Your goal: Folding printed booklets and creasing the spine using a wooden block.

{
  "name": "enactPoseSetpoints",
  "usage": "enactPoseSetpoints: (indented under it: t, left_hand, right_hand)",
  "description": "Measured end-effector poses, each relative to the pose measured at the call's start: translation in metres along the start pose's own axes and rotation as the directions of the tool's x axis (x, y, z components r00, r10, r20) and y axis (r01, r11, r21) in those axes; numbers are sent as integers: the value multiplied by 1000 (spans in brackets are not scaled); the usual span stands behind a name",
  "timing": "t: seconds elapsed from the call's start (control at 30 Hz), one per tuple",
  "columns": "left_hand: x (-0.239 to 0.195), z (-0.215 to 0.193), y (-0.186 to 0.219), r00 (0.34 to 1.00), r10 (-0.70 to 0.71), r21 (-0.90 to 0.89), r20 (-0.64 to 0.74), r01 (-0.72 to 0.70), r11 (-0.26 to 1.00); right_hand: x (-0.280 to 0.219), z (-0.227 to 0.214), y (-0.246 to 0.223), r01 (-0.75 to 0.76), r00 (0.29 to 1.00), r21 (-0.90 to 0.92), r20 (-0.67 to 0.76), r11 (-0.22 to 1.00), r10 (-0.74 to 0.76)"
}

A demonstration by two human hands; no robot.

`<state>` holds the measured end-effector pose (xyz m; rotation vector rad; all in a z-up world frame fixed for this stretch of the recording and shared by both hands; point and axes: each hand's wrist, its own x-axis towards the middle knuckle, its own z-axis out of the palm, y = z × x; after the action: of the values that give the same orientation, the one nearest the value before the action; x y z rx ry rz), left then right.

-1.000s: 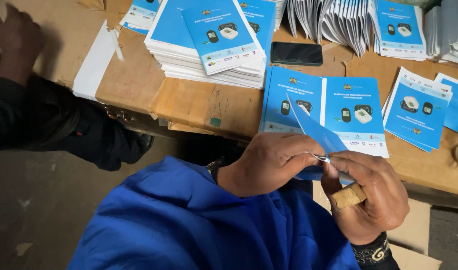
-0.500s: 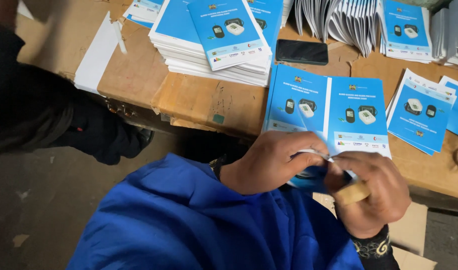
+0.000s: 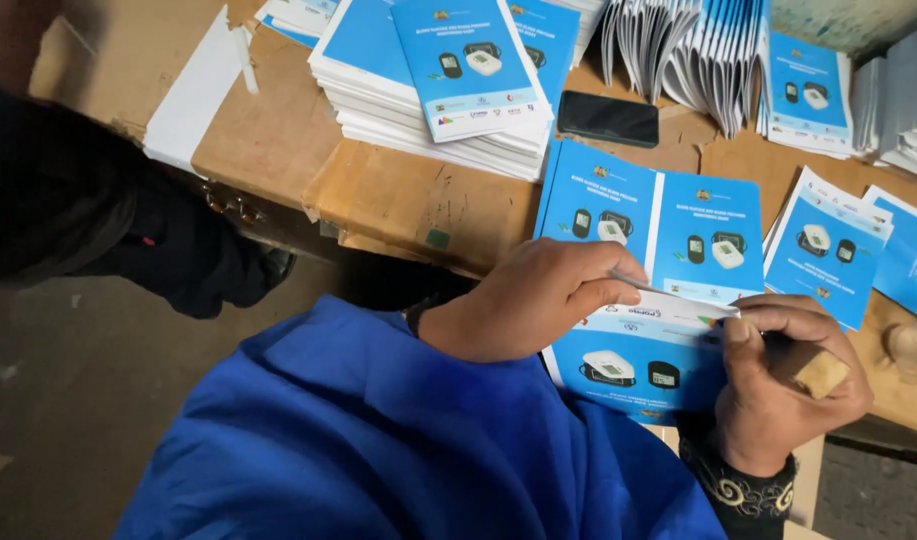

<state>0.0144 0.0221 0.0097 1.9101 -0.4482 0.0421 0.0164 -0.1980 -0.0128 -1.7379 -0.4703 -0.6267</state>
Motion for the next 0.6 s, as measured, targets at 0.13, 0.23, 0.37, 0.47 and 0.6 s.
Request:
enactPoseSetpoints:
  t: [0.13, 0.23, 0.37, 0.47, 0.6]
  left_hand:
    - [2, -4, 5, 997, -59, -49, 47, 61, 997]
    - [5, -3, 5, 983, -146, -85, 110, 156, 984]
    - [4, 11, -6, 997, -63, -28, 40, 64, 998]
    - [1, 23, -16, 991, 103, 194, -80, -86, 977]
    - [-2, 25, -16, 945, 288, 337, -155, -223, 915]
  right_hand:
    - [1, 0, 4, -10, 1000, 18, 8, 1000, 10]
    - [2, -2, 9, 34, 999, 24, 28, 999, -35]
    - [2, -5, 14, 113, 993, -2, 23, 994, -112]
    - [4, -1, 13, 160, 987, -18, -4, 987, -160]
    - [3, -2, 19, 105, 992, -9, -68, 994, -105]
